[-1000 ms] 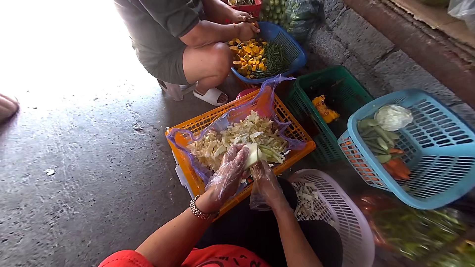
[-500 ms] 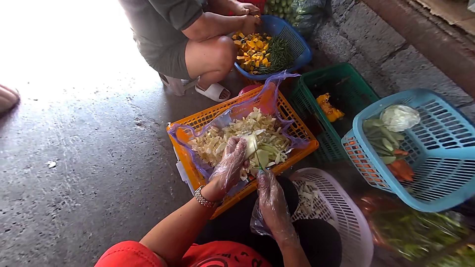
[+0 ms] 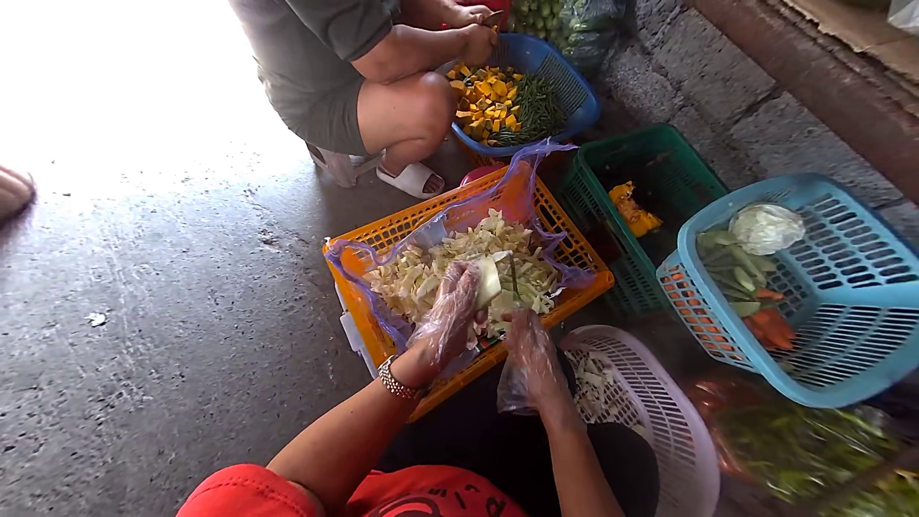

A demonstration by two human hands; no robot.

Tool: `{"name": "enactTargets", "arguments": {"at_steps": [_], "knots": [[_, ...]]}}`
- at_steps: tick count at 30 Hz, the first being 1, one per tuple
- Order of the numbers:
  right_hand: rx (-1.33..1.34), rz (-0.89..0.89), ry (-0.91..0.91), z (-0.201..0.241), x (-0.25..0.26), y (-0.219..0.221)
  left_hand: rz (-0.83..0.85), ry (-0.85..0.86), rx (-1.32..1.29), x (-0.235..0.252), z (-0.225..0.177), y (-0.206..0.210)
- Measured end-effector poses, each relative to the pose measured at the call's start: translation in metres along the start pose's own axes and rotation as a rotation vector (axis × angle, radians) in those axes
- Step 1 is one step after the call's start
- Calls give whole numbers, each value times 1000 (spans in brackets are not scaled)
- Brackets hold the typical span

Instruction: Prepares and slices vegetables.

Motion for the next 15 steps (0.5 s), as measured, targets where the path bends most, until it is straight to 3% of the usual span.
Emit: {"name": "enactTargets", "arguments": {"at_steps": [5, 15], "knots": [[-117, -120, -242, 3, -34, 12, -45, -47, 59, 7, 2, -2], [-196, -109, -118, 9, -22, 12, 40, -46, -46, 3, 2, 6]]}}
Point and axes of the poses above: each hand's wrist, its own x-axis towards the middle knuckle, its own y-axis out of the palm, z = x × y, the point moved 1 cm from there along x, towards the middle knuckle, and after that the axes turned 8 degrees about z, right-handed, at the moved point
